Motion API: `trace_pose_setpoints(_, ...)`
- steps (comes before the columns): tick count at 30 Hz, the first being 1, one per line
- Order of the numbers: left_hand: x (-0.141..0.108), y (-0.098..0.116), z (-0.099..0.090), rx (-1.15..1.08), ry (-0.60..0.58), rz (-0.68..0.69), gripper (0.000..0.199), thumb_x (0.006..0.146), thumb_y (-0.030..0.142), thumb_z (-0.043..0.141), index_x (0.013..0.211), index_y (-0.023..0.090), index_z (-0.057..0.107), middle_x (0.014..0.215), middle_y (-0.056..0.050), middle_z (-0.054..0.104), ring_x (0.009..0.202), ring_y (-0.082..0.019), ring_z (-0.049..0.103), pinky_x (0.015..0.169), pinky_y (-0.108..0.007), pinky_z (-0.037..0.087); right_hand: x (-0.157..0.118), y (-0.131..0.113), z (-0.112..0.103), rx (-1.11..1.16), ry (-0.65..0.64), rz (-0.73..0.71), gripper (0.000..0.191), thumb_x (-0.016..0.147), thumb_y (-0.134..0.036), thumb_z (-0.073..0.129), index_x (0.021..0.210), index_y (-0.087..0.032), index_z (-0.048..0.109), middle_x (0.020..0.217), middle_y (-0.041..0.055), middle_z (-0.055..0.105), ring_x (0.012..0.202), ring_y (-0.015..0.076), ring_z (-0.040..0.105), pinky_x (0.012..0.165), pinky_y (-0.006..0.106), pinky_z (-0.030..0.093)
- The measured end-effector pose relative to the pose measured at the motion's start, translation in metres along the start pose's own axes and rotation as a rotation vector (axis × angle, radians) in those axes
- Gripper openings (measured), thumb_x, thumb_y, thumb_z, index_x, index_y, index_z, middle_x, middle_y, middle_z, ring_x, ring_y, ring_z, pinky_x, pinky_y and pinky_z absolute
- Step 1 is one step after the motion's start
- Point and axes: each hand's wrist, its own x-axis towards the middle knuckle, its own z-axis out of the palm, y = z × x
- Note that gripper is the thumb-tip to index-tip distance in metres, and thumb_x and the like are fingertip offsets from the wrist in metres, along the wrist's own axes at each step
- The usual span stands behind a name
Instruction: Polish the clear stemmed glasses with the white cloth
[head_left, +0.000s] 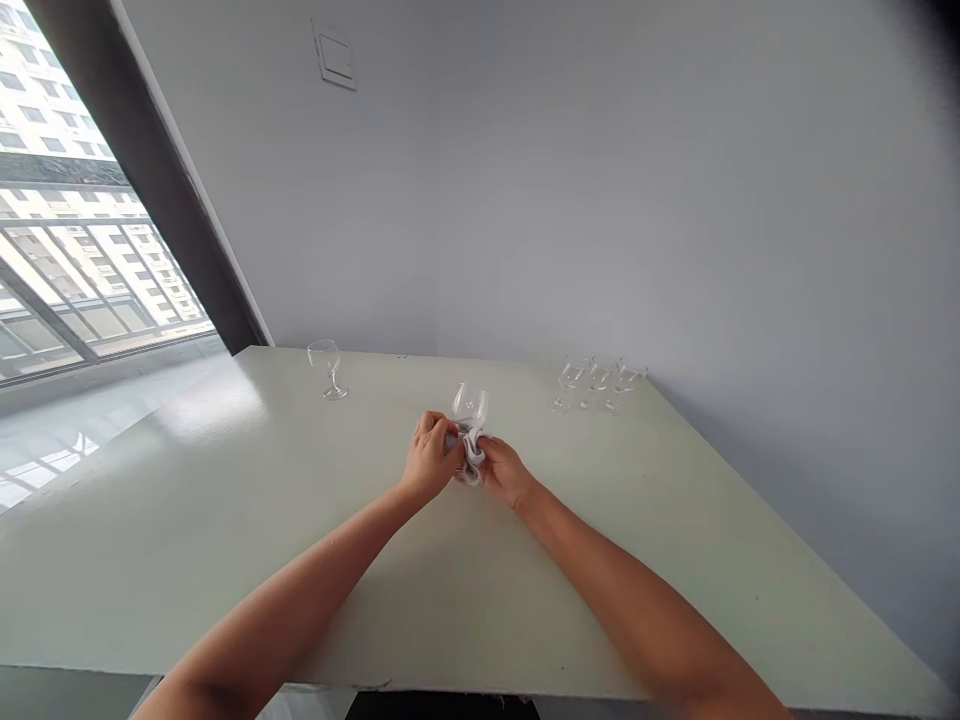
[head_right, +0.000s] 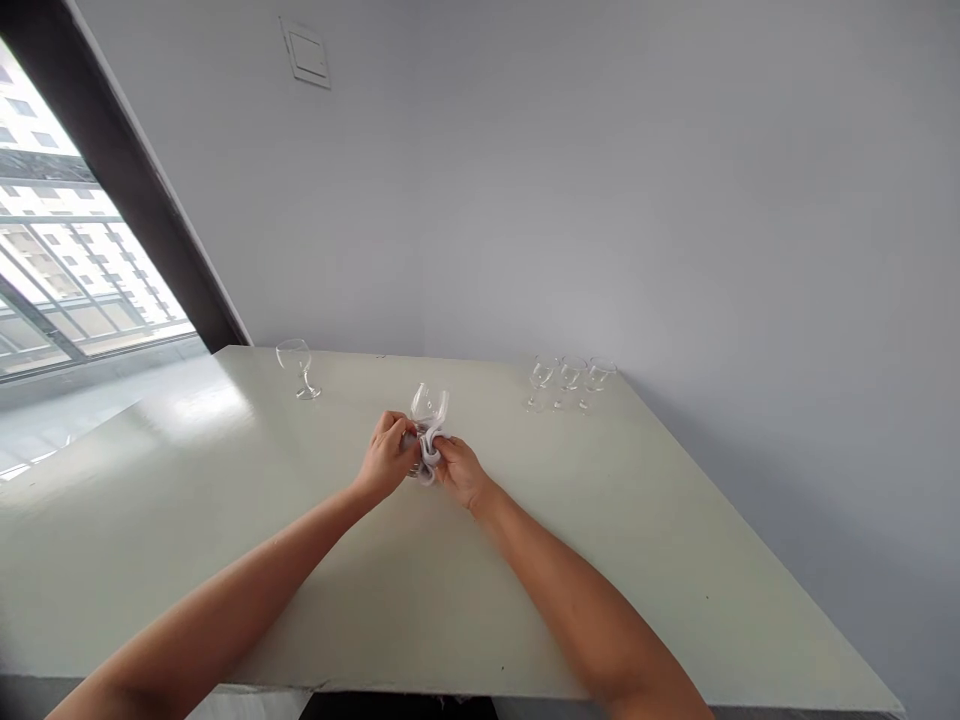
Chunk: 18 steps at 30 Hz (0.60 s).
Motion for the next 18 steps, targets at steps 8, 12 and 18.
trace_pose_setpoints(8, -0.003, -0.009, 0.005, -0.757, -0.225, -0.299, 0.031, 0.076, 0.039, 0.055, 0.097, 0.017, 0.051, 0.096, -0.005, 0.056, 0.084, -0.015, 0.055, 0.074, -0.028, 0.043, 0.000, 0.004, -0.008, 0.008, -0.120, 0.085, 0.019, 0.055, -0.024, 0.074, 0.064, -0.015, 0.061, 0.054, -0.0025, 0.058, 0.048, 0.0095, 0.049, 0.050, 0.023, 0.039)
trace_pose_setpoints(12, -0.002, -0.011, 0.005, -1.161, -0.287, -0.442, 0.059, 0.063, 0.032, 0.072, 0.113, 0.017, 0.045, 0.097, -0.008, 0.061, 0.084, -0.018, 0.059, 0.074, -0.030, 0.045, -0.001, 0.007, -0.007, -0.008, -0.109, 0.124, 0.018, 0.056, -0.025, 0.073, 0.062, -0.015, 0.060, 0.054, -0.0019, 0.058, 0.048, 0.0093, 0.050, 0.048, 0.022, 0.039)
trace_pose_setpoints(18, 0.006, -0.017, -0.002, -1.182, -0.026, -0.477, 0.054, 0.061, 0.025, 0.074, 0.108, 0.017, 0.049, 0.098, -0.008, 0.065, 0.093, -0.020, 0.061, 0.081, -0.031, 0.045, 0.009, 0.005, -0.011, -0.039, 0.118, 0.079, 0.022, 0.053, -0.027, 0.072, 0.067, -0.016, 0.058, 0.059, -0.0011, 0.059, 0.051, 0.0126, 0.054, 0.050, 0.027, 0.045)
